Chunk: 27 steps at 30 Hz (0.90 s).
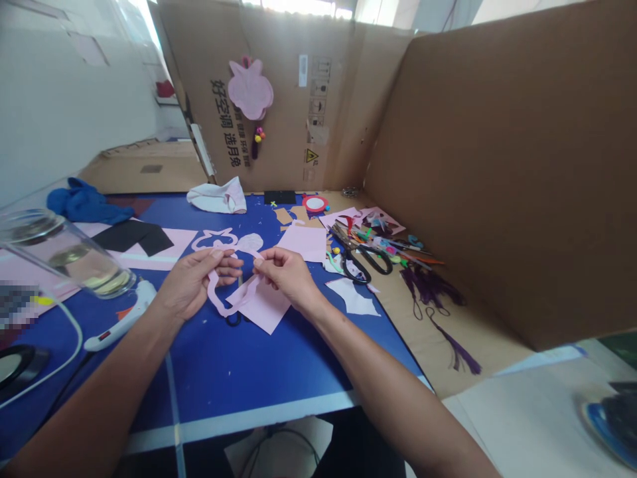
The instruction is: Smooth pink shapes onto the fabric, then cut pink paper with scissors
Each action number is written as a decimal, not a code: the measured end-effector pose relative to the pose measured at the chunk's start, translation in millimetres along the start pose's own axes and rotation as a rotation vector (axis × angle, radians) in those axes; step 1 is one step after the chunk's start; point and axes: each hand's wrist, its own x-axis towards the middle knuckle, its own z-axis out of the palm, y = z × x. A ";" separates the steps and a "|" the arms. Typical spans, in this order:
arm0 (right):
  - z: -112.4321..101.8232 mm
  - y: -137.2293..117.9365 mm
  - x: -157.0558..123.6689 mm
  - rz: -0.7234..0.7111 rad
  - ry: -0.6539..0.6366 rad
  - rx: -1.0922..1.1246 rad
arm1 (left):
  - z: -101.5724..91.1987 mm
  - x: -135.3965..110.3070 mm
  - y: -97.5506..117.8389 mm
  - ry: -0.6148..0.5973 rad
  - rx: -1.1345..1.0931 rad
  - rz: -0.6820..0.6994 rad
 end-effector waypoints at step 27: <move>-83.3 -14.8 4.3 0.101 0.211 -1.581 | -21.7 8.8 16.2 0.099 -0.107 0.089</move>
